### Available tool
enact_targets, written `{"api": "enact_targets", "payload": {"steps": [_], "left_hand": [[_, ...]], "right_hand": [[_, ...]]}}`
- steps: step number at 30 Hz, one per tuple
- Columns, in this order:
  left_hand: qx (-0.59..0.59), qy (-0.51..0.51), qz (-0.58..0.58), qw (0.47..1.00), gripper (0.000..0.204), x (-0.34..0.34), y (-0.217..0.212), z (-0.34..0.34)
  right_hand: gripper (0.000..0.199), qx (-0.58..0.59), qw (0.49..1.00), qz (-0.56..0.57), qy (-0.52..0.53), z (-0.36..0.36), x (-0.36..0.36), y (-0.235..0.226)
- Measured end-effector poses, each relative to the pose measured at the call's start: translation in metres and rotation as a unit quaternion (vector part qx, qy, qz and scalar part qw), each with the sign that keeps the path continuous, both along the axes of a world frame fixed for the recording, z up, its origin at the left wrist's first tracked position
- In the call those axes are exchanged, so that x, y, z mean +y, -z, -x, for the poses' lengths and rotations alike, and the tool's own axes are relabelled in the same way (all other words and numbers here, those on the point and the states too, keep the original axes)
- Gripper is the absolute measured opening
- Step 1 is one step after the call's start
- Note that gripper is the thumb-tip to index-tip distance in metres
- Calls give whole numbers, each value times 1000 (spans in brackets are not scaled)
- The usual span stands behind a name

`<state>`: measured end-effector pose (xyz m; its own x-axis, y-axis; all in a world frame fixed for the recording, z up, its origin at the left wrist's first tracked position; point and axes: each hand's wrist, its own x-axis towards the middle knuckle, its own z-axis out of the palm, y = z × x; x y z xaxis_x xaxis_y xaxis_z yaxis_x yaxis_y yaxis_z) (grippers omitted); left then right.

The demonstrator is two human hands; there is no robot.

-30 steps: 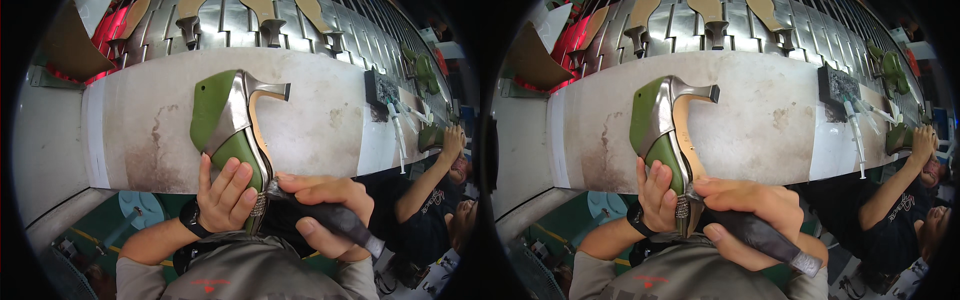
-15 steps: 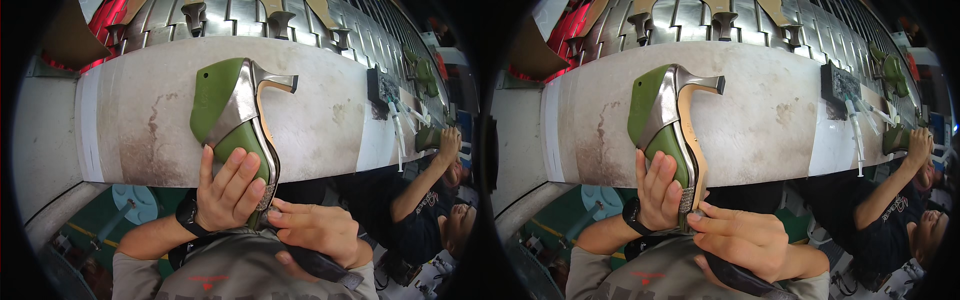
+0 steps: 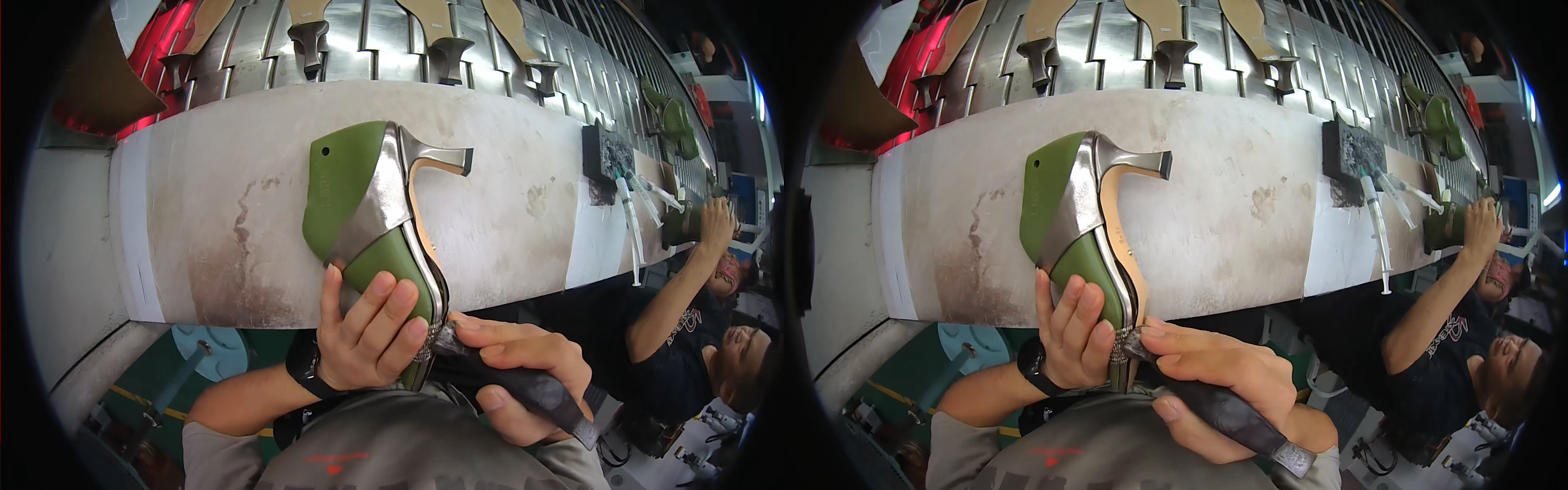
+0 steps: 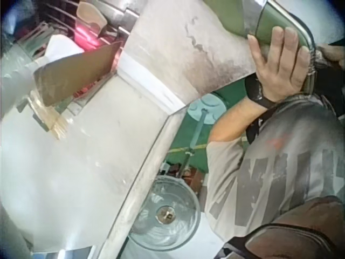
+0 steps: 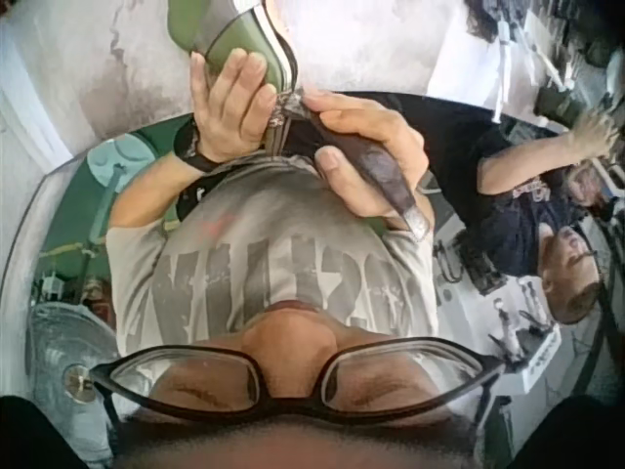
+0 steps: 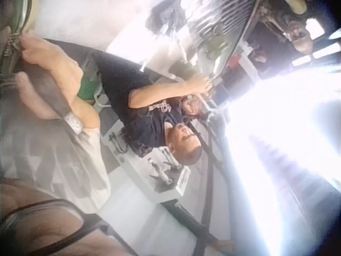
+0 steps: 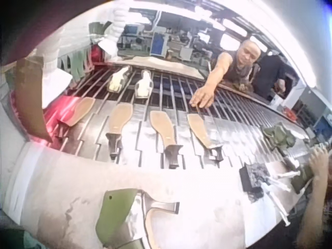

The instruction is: The person attaches soles to high-heeled shoe uppers by applying adhesive from a syringe and pressing the components together. The person also uses a hammer to secure the edges of the shoe and removes finished shoes from a conveyor belt.

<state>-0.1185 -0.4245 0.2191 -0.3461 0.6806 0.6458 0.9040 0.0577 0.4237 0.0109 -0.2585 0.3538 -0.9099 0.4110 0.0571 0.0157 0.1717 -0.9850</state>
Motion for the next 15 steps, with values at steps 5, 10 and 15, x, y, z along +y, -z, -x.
{"api": "enact_targets", "payload": {"steps": [5,10,15], "left_hand": [[1,-11,-3,1000,46,-1,6,-1],[4,-19,-5,1000,54,-2,7,-2],[-17,-39,-17,999,52,1,9,-6]], "right_hand": [[32,-61,996,66,6,12,16,-6],[26,-118,965,236,5,33,46,-11],[24,-131,954,261,-70,73,73,-1]]}}
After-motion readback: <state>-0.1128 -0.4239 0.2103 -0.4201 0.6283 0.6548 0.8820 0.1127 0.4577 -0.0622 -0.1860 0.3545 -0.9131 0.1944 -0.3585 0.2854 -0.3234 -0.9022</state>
